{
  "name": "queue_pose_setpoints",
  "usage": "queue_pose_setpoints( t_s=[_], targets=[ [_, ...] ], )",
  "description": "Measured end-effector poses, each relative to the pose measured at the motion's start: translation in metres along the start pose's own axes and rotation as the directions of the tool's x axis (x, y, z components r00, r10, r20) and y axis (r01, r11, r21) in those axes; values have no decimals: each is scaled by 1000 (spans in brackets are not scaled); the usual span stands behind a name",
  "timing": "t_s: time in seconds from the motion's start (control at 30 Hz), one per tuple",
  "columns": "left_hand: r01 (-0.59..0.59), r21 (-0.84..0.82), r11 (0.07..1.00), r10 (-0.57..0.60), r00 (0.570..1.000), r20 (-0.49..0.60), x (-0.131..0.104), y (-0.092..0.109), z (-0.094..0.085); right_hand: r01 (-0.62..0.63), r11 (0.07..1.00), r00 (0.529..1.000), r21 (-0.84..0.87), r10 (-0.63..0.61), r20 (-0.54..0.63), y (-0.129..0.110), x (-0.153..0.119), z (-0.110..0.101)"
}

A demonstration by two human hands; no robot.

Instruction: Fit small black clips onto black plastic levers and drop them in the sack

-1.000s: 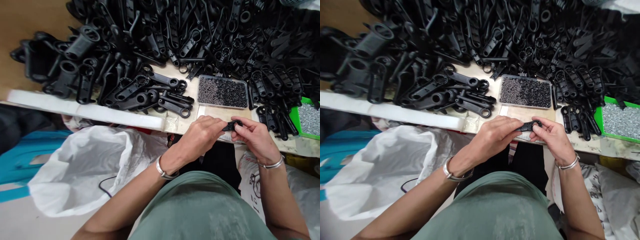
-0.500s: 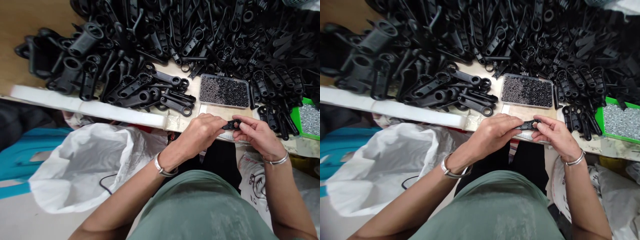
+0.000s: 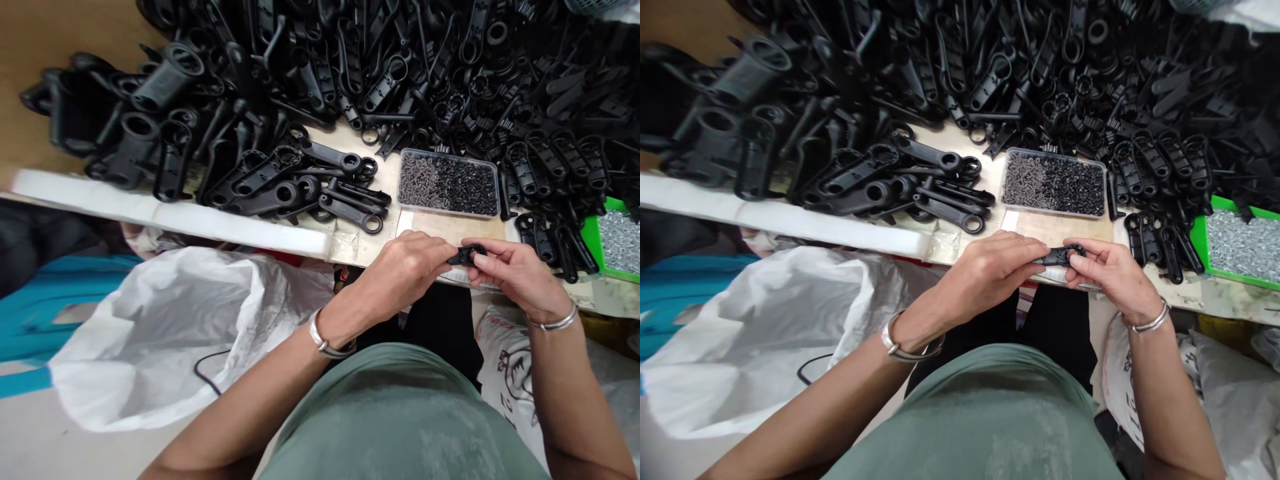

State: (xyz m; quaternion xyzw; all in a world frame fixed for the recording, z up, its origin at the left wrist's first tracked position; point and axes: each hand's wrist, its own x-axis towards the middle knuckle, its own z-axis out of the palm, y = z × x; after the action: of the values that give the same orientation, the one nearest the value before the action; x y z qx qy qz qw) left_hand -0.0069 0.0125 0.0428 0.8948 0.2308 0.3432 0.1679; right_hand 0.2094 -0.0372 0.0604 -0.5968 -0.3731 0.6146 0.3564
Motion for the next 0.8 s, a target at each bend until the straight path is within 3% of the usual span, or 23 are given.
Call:
queue_pose_setpoints(
  t_s=[0.2, 0.37, 0.43, 0.53, 0.6, 0.67, 0.8],
  targets=[
    [65, -5, 998, -64, 996, 56, -1, -13, 8, 3, 993, 992, -115, -17, -127, 2, -2, -4],
    [91, 16, 996, -93, 985, 147, 4, -22, 12, 111, 891, 948, -441, -228, -223, -7, 3, -23],
    [75, 27, 997, -78, 987, 140, 5, -22, 9, 151, 747, 903, -647, -371, -218, -18, 13, -23],
    [70, 69, 995, -76, 992, 97, 7, -23, -3, 155, 402, 837, -903, -539, -96, -39, 35, -11],
    [117, 132, 984, -128, 989, 74, 13, -28, -15, 115, 194, 845, -974, -535, -7, -52, 54, 2],
    [183, 221, 958, -201, 978, 61, 22, -35, -25, 46, 47, 879, -998, -476, 18, -62, 72, 15],
    [209, 396, 894, -279, 952, 129, 49, -43, -31, 6, -97, 925, -995, -379, 43, -68, 88, 24]
  ],
)
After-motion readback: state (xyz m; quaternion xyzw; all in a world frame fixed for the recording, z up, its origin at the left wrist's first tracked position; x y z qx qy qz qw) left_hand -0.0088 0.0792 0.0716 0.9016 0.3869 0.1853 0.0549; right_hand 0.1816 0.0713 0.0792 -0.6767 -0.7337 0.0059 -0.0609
